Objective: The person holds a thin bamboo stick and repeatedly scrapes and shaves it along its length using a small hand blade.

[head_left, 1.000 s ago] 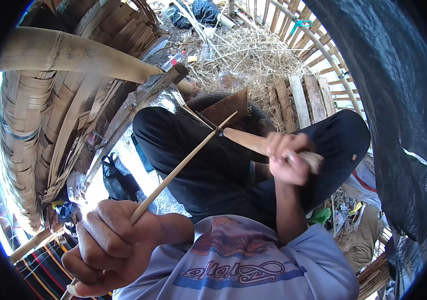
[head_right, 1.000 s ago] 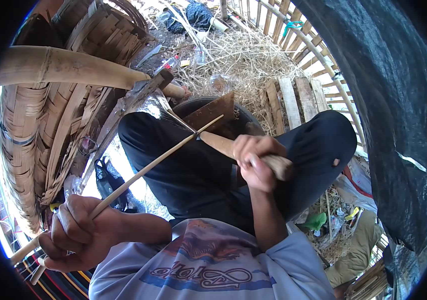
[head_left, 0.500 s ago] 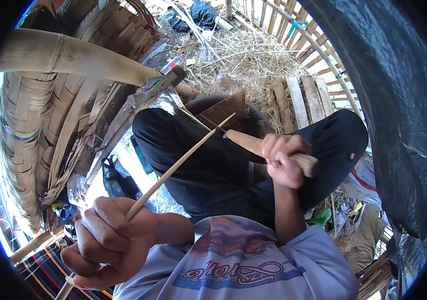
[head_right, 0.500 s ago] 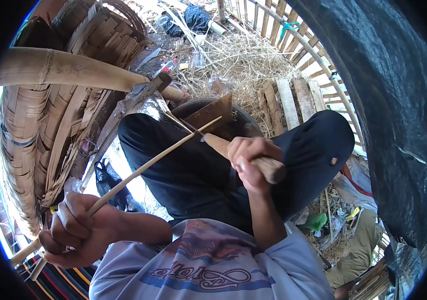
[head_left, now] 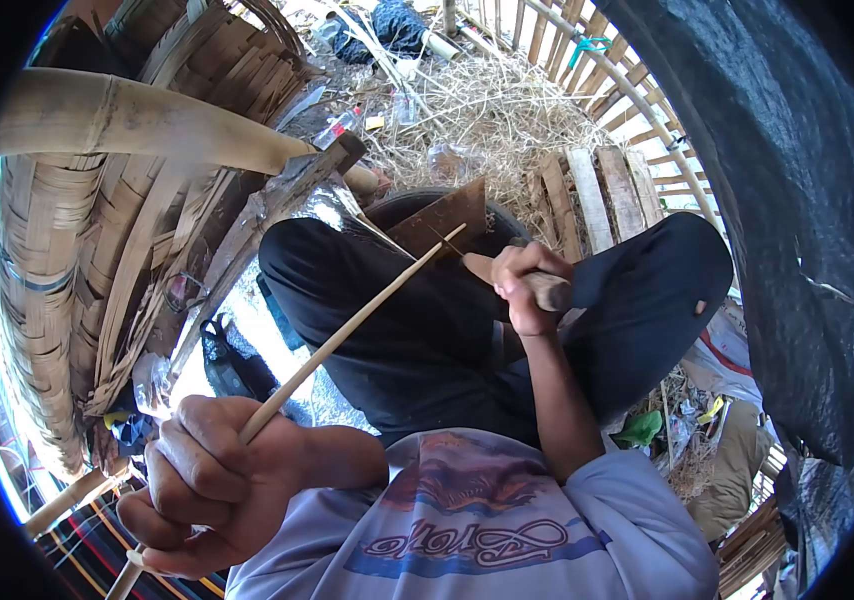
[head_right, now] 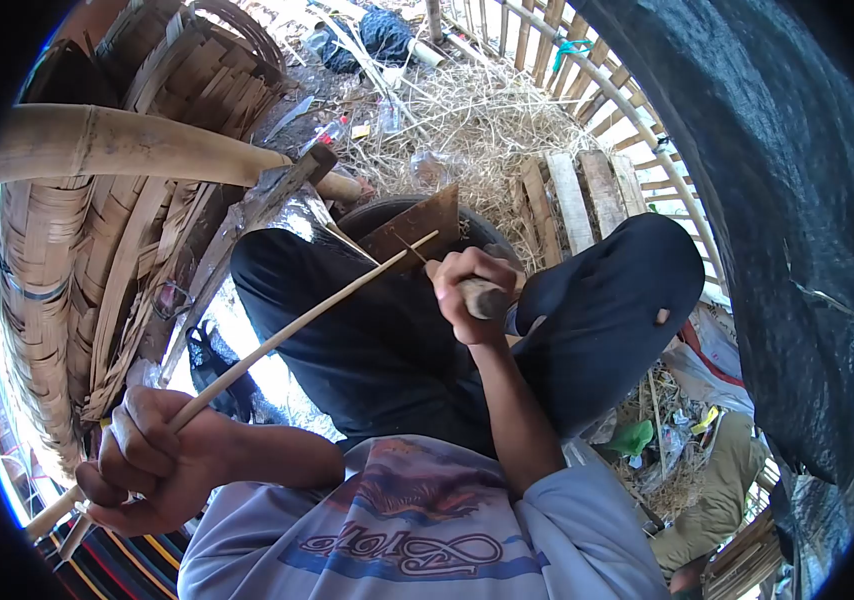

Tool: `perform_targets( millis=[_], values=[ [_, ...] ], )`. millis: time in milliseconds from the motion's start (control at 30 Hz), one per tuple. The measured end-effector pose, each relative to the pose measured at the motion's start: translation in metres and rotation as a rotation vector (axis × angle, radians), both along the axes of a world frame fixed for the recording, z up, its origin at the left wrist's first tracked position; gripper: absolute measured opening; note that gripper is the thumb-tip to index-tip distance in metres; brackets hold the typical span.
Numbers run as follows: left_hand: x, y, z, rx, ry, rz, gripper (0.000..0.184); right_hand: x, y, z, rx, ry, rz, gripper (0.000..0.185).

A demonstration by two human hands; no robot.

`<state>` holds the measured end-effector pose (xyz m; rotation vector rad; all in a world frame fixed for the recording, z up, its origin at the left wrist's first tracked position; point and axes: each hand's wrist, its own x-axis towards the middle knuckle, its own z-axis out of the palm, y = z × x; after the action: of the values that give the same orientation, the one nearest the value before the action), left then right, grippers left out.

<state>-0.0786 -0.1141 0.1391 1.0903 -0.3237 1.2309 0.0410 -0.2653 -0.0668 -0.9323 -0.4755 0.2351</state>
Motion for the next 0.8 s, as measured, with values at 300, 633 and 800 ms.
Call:
perform_targets(
  millis=[300, 633, 800],
  values=[
    [0.002, 0.000, 0.001, -0.019, -0.012, -0.024, 0.040, 0.004, 0.004, -0.033, -0.385, -0.278, -0.085, 0.013],
    [-0.003, 0.031, -0.003, 0.029, 0.061, -0.064, 0.042, 0.031, -0.002, -0.061, -0.301, 0.415, -0.636, 0.015],
    [-0.013, 0.060, -0.014, -0.031, 0.088, -0.032, 0.045, 0.035, -0.001, -0.067, -0.263, 0.582, -0.708, 0.012]
  ],
)
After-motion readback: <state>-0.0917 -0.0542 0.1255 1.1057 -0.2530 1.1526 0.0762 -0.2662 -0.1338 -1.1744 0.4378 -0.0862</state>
